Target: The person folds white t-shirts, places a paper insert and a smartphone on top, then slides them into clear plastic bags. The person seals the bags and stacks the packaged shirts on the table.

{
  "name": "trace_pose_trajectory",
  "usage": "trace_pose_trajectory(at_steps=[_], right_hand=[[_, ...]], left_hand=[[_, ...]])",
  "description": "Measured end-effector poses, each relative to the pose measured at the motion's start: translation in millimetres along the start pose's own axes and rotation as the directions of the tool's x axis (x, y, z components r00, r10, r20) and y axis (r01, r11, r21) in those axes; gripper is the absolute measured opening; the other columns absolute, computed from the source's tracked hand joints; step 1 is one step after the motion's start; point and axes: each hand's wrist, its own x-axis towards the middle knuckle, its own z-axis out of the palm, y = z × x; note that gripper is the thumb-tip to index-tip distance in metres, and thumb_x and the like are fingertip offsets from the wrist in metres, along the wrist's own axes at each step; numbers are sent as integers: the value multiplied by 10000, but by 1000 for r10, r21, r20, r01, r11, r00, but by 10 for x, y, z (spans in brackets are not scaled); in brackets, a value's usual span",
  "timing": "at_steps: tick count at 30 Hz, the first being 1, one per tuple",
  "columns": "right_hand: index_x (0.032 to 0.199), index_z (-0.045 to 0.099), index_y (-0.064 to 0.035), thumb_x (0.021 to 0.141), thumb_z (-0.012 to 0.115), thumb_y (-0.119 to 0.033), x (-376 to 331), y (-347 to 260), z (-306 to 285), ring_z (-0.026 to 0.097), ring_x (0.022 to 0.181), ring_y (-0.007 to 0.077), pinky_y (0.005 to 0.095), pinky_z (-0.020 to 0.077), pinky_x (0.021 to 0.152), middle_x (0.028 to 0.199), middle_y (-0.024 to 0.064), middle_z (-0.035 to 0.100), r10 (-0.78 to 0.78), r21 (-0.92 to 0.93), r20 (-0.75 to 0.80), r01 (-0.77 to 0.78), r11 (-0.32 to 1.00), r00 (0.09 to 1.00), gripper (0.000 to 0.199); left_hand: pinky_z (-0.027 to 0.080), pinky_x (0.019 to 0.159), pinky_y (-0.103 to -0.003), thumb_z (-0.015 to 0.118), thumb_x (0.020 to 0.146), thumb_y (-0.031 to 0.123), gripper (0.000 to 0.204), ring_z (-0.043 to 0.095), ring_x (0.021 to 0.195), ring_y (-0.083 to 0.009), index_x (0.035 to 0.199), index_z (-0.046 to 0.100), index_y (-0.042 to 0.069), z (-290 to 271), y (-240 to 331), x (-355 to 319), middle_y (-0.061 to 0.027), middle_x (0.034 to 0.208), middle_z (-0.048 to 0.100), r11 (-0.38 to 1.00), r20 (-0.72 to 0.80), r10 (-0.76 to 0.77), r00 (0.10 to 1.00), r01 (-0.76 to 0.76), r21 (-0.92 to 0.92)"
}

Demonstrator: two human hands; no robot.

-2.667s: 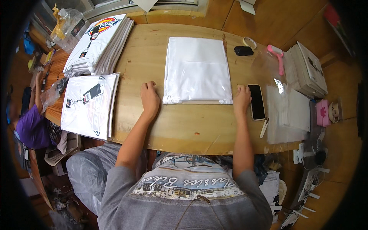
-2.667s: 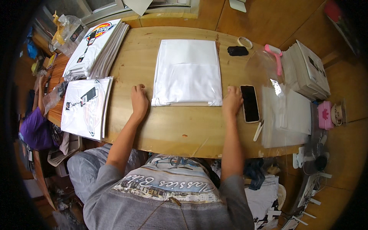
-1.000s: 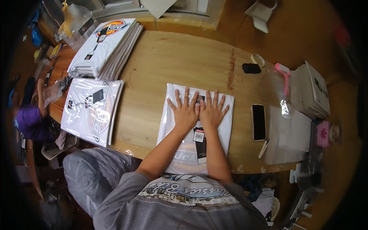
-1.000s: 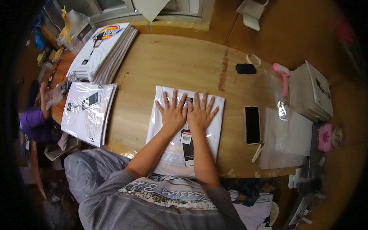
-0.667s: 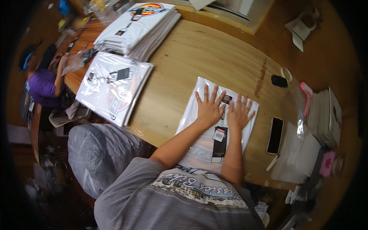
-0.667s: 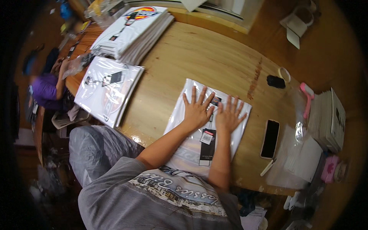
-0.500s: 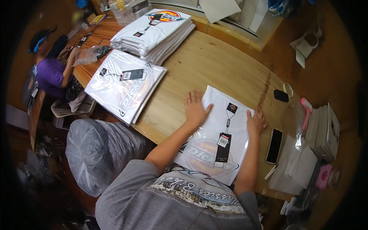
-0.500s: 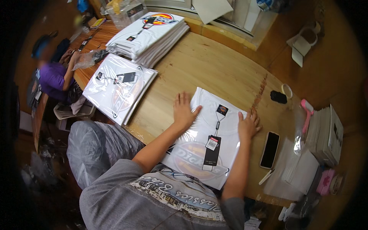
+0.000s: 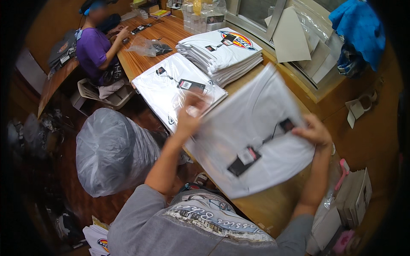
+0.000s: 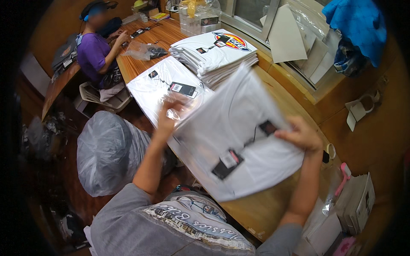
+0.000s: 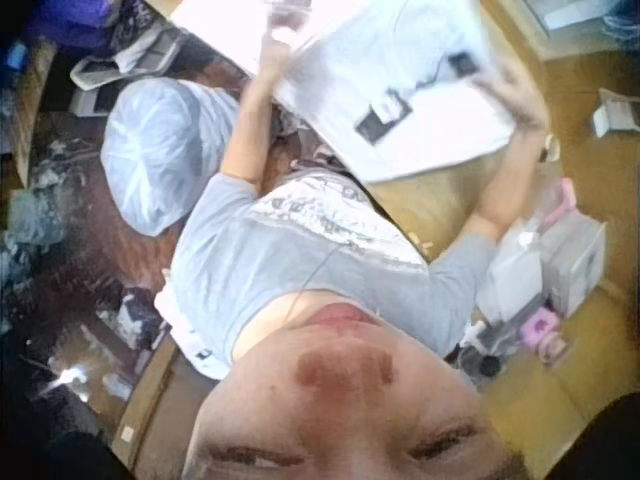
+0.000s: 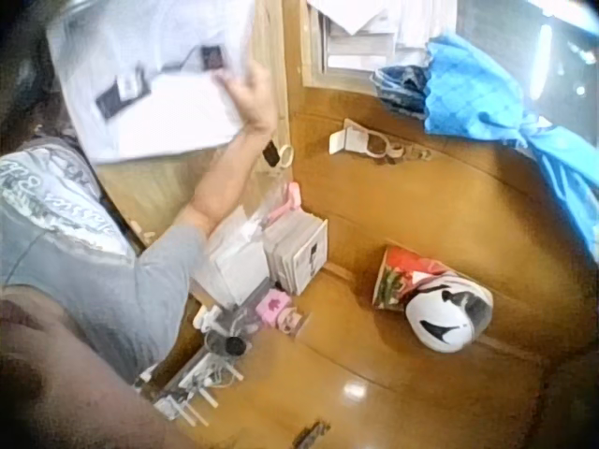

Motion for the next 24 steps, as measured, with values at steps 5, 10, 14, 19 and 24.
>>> trace_pose_trajectory(at_steps=[5,10,14,19,24], right_hand=[[1006,517,-26,739,623,-162,822,-124,536,496,772,82,219,397,725,887,1,547,-6,525,-532,336,782,847,317],[1110,400,-11,785,540,-35,1916,30,2140,450,918,103,246,380,817,1049,28,485,35,879,-359,325,348,933,356],[1128,320,5,783,517,-3,2317,325,3072,435,987,173,278,364,844,1102,104,446,322,912,-253,114,394,912,397],[949,488,39,839,487,-260,2116,161,2225,539,427,182,273,447,374,621,129,572,322,536,346,-468,703,881,319],[997,489,59,807,491,-116,2492,563,1234,560,599,160,245,476,536,760,145,577,261,727,-372,104,679,891,259]], left_hand=[[350,828,-293,411,868,266,342,520,901,-178,1107,377,25,-1567,-299,328,-120,1013,547,984,-694,-102,713,-30,-175],[253,911,-359,349,870,379,518,385,1099,-221,1261,246,55,-1613,-1010,90,-108,1179,448,779,-634,-579,513,119,-615],[168,981,-321,409,859,346,655,252,1195,-257,1306,77,2,-1188,-1758,85,-146,1337,197,881,-633,-474,613,334,-335],[151,993,-308,482,742,-6,709,212,1214,-277,1304,50,-13,-1027,-2079,183,-188,1340,152,929,-578,-335,744,363,-70],[183,975,-392,520,720,53,580,283,1156,-335,1235,264,-25,-750,-1369,1171,-219,1239,317,816,-478,217,851,110,567]])
